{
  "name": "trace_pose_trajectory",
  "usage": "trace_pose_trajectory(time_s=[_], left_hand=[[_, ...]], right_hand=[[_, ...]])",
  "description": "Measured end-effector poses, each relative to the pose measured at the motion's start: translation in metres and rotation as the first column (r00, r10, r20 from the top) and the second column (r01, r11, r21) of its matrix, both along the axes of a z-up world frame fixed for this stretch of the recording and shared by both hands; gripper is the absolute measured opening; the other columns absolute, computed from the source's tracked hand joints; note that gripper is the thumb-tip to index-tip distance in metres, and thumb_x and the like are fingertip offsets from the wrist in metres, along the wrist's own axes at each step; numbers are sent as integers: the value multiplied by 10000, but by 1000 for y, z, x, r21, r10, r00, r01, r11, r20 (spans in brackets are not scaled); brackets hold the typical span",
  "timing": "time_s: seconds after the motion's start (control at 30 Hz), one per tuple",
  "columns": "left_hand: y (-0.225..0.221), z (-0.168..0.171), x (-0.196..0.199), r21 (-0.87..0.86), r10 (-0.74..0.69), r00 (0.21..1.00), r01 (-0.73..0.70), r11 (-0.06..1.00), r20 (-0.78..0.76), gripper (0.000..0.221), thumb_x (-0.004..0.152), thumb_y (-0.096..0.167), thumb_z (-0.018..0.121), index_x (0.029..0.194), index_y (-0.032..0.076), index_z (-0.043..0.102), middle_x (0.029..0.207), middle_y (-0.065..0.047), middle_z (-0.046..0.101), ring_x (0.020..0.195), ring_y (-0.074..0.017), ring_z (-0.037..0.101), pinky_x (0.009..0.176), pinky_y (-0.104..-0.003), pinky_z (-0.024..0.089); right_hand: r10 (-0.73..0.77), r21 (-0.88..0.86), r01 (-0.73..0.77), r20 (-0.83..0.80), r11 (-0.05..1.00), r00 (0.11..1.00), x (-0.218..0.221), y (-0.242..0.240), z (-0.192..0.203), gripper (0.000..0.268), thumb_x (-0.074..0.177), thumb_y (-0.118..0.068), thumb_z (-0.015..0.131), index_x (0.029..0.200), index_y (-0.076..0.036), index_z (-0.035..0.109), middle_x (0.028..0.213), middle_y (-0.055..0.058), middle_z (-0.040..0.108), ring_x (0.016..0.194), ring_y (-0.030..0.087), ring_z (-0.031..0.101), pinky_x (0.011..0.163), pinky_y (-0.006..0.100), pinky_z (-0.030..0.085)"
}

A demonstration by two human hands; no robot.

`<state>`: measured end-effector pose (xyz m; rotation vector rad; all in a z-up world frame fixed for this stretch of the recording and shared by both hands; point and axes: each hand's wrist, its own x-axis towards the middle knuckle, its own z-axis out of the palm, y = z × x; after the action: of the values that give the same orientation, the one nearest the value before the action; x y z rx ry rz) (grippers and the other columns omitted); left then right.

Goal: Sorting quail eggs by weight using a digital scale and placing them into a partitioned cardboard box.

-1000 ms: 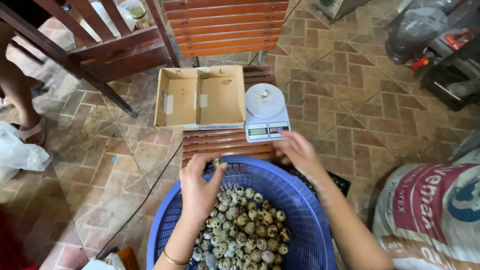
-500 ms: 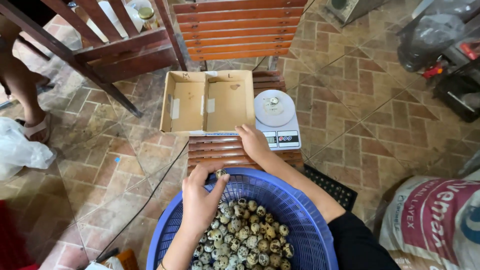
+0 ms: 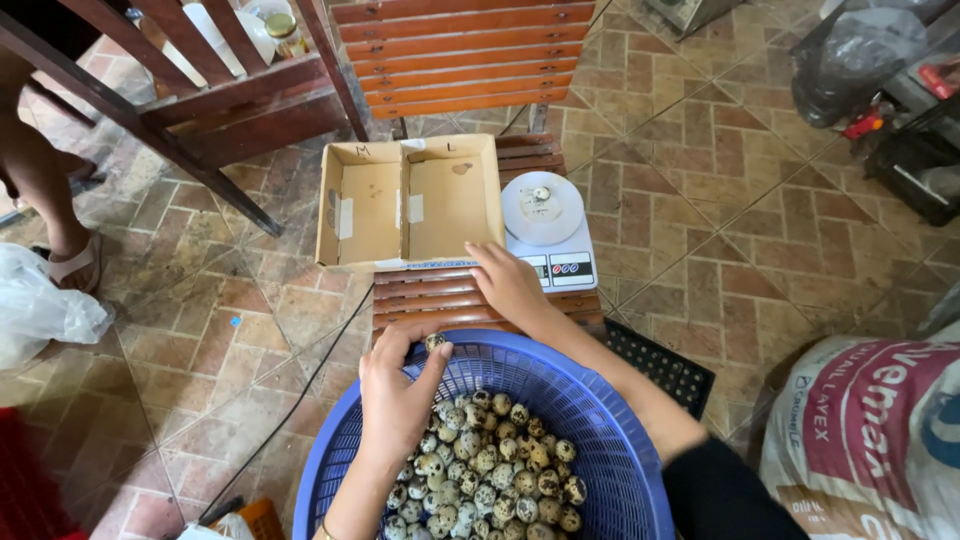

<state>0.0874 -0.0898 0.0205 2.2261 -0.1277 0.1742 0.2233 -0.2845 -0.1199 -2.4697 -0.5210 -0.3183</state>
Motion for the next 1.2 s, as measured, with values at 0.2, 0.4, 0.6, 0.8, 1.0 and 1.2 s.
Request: trace_pose_trajectory(time_s=[0.2, 0.4, 0.6, 0.8, 1.0, 1.2], left_hand=[[2, -6, 0, 12, 6, 1000, -6, 1000, 25, 260, 909, 340, 703, 1076, 146, 750, 1042, -4, 767, 981, -198, 709, 892, -407, 504], [-10, 9, -5, 36, -35, 996, 32, 999, 83, 261, 922, 332, 693, 1073, 132, 766, 1067, -14, 778, 1053, -212, 709, 925, -423, 462], [-15, 12, -11, 107, -59, 966, 33, 994, 252, 201, 896, 297, 742, 997, 124, 749, 970, -23, 763, 950, -223, 711, 827, -403, 510], [-3, 22, -23, 87, 8, 993, -18, 996, 117, 213, 864, 342, 777, 1024, 202, 788, 973, -3, 781, 1011, -266, 728, 885, -387, 495], [2, 13, -28, -12, 38, 996, -37, 999, 84, 232, 893, 304, 783, 1085, 175, 786, 979, -52, 770, 1033, -296, 722, 921, -396, 505], [10, 10, -23, -75, 8, 996, -15, 997, -90, 253, 872, 346, 782, 1097, 232, 798, 1034, -31, 783, 1080, -289, 715, 937, -410, 533]], right_hand=[[205, 565, 525, -780, 637, 591, -119, -55, 158, 528, 1019, -367, 378, 1443, -97, 538, 1398, 126, 668, 1224, 224, 668, 1000, 356, 577], [231, 540, 239, -661, 807, 714, -229, -105, 144, 773, 893, -284, 665, 1581, -185, 327, 1628, -2, 416, 1390, 161, 526, 1125, 349, 402], [199, 588, 202, -545, 783, 815, -238, -119, 96, 801, 678, -7, 637, 1459, -114, 497, 1378, 39, 629, 1188, 134, 602, 1050, 271, 421], [227, 664, 240, -537, 709, 813, -253, -102, 99, 780, 666, 78, 654, 1424, -91, 594, 1309, 174, 700, 1254, 285, 608, 1130, 493, 400], [189, 628, 232, -530, 743, 827, -253, -98, 115, 752, 686, 61, 629, 1428, -57, 594, 1314, 210, 692, 1274, 321, 604, 1132, 528, 400], [145, 590, 292, -582, 753, 800, -257, -102, 105, 736, 709, 99, 590, 1425, -72, 599, 1277, 217, 716, 1223, 343, 644, 1103, 537, 448]])
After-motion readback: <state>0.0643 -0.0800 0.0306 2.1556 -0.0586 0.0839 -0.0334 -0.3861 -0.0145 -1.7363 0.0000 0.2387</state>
